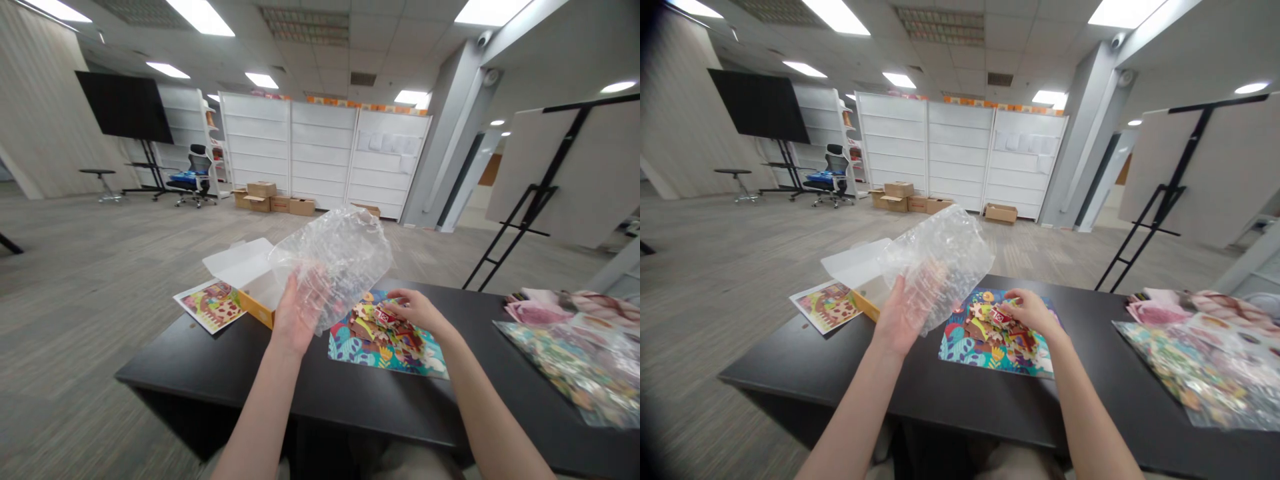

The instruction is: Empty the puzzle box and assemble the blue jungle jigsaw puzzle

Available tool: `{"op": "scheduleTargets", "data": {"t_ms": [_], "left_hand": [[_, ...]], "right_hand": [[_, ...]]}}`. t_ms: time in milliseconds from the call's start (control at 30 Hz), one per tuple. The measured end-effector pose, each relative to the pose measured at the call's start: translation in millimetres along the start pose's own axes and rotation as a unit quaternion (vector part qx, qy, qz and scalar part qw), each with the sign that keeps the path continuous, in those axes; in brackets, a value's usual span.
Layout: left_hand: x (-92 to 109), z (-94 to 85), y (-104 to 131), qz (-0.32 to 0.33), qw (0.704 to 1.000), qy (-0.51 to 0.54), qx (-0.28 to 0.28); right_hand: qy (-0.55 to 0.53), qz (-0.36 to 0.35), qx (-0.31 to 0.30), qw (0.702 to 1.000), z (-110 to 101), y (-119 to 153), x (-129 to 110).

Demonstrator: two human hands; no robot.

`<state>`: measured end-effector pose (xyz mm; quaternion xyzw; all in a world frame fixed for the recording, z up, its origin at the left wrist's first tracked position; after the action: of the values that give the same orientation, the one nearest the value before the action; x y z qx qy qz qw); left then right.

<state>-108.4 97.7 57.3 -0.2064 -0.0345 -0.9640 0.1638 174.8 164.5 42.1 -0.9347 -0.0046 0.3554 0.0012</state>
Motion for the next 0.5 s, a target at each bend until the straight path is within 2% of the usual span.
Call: {"op": "scheduleTargets", "data": {"t_ms": [67, 133, 200, 233, 400, 500], "left_hand": [[-9.3, 1.9, 1.9, 0.004, 1.0, -0.014, -0.005], [-20.5, 4.2, 4.1, 0.012, 0.999, -0.035, -0.016], [-31.8, 6.3, 6.5, 0.018, 0.998, -0.054, -0.026], [-36.7, 7.4, 7.6, 0.02, 0.998, -0.059, -0.032], [-46.7, 11.9, 9.4, 0.051, 0.996, -0.064, -0.044], [-50.4, 13.1, 8.5, 0.053, 0.995, -0.073, -0.051]], "right_hand": [[-0.084, -0.022, -0.071, 0.994, 0.7, 10.0, -11.6], [-0.18, -0.056, -0.163, 0.968, 6.0, 20.9, -25.0], [-0.263, -0.073, -0.189, 0.943, 9.4, 26.7, -34.6], [-0.297, -0.07, -0.169, 0.937, 9.6, 26.6, -36.9], [-0.399, -0.034, 0.02, 0.916, 0.5, 16.1, -34.0], [-0.42, -0.031, 0.079, 0.904, -6.6, 11.7, -29.4]]}}
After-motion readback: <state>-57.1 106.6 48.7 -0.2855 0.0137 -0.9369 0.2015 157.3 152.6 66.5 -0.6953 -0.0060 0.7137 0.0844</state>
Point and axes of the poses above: each hand's wrist, its own y-axis away from the middle knuckle, its own z-axis out of the palm, x = y × z, the point moved 5 cm from there along -y, towards the middle knuckle, and after that the axes turned 13 degrees about z, right-handed, at the moved point
